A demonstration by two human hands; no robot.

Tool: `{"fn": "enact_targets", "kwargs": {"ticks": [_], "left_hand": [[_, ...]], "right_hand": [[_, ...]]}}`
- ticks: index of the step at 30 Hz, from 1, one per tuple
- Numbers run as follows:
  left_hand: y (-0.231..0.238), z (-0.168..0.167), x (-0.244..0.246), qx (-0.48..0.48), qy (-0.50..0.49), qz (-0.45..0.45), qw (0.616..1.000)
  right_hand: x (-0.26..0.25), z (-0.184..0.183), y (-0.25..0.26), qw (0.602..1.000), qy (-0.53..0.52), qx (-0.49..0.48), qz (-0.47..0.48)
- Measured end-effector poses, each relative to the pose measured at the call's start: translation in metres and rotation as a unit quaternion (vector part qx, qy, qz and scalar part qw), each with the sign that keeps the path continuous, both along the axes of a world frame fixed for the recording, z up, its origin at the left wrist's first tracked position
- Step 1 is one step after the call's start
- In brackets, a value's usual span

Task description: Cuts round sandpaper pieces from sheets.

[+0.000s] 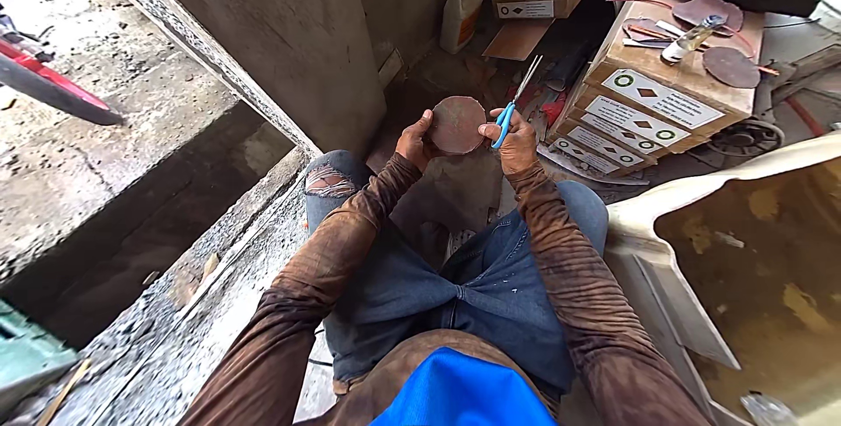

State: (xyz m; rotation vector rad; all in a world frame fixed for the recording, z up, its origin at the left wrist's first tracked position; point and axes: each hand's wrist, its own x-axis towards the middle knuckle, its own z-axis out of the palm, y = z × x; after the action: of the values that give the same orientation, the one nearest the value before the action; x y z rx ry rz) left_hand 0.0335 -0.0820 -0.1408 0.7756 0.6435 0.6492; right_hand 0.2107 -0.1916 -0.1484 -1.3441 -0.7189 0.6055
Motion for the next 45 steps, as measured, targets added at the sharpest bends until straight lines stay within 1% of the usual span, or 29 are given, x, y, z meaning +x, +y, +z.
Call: {"fn": "enact_targets", "kwargs": {"ticks": [5,8,14,16,19,20,22,24,27,29,31,33,36,38,40,41,42,43,44,45], "left_hand": [[-0.001,0.001,-0.001,0.002,-0.006,-0.014,1.000],[0.000,-0.001,-0.001,-0.004,-0.006,-0.017,1.000],[-0.002,0.001,0.002,-0.017,0.013,0.009,1.000],[-0.002,-0.003,0.001,0.001,0.030,0.002,1.000],[-0.005,-0.017,-0.006,0.077,0.072,-0.038,0.994],[-0.005,-0.018,-0.006,0.086,0.078,-0.039,0.992],[-0.004,-0.017,-0.002,0.071,0.074,-0.023,0.994],[-0.002,-0.009,0.005,0.037,0.068,0.016,0.997],[0.002,-0.006,0.004,0.039,0.085,0.043,0.995],[0.002,-0.006,0.001,0.051,0.091,0.045,0.993],[0.004,-0.007,-0.001,0.055,0.076,0.047,0.995],[0.004,-0.003,-0.001,0.050,0.037,0.052,0.997],[0.003,0.007,-0.005,0.061,-0.011,0.036,0.997],[0.001,0.008,-0.008,0.071,-0.013,-0.014,0.997],[-0.004,0.005,-0.009,0.079,-0.012,-0.069,0.994],[-0.008,0.004,-0.009,0.083,-0.013,-0.093,0.992],[-0.010,0.003,-0.009,0.090,-0.015,-0.110,0.990],[-0.011,0.002,-0.009,0.099,-0.015,-0.116,0.988],[-0.010,0.001,-0.008,0.114,-0.010,-0.114,0.987],[-0.008,-0.001,-0.008,0.130,0.001,-0.103,0.986]], "right_hand": [[-0.001,-0.001,0.000,1.000,0.003,-0.013,-0.020],[-0.002,0.001,0.000,0.999,-0.023,-0.021,-0.029],[0.000,0.000,0.000,0.998,-0.050,-0.022,-0.043],[0.001,0.000,0.000,0.997,-0.050,-0.025,-0.046],[0.001,-0.002,0.000,0.997,-0.052,-0.019,-0.044],[0.000,-0.002,0.000,0.997,-0.055,-0.015,-0.043],[0.001,-0.001,-0.001,0.997,-0.069,-0.023,-0.039],[0.003,0.000,-0.001,0.991,-0.104,-0.069,-0.040],[0.009,0.003,0.000,0.970,-0.141,-0.195,-0.033],[0.015,0.006,-0.004,0.940,-0.179,-0.291,-0.015],[0.020,0.008,-0.006,0.904,-0.215,-0.370,0.012],[0.023,0.001,-0.005,0.888,-0.225,-0.400,0.037],[0.015,0.000,-0.005,0.891,-0.230,-0.388,0.046],[0.005,0.006,-0.006,0.890,-0.262,-0.370,0.047],[-0.011,0.011,-0.007,0.877,-0.308,-0.364,0.056],[-0.021,0.009,-0.007,0.886,-0.302,-0.348,0.056],[-0.032,0.001,-0.006,0.906,-0.280,-0.314,0.047],[-0.041,-0.005,-0.006,0.918,-0.273,-0.284,0.046],[-0.047,-0.010,-0.005,0.918,-0.286,-0.270,0.048],[-0.053,-0.008,-0.005,0.911,-0.292,-0.283,0.071]]}}
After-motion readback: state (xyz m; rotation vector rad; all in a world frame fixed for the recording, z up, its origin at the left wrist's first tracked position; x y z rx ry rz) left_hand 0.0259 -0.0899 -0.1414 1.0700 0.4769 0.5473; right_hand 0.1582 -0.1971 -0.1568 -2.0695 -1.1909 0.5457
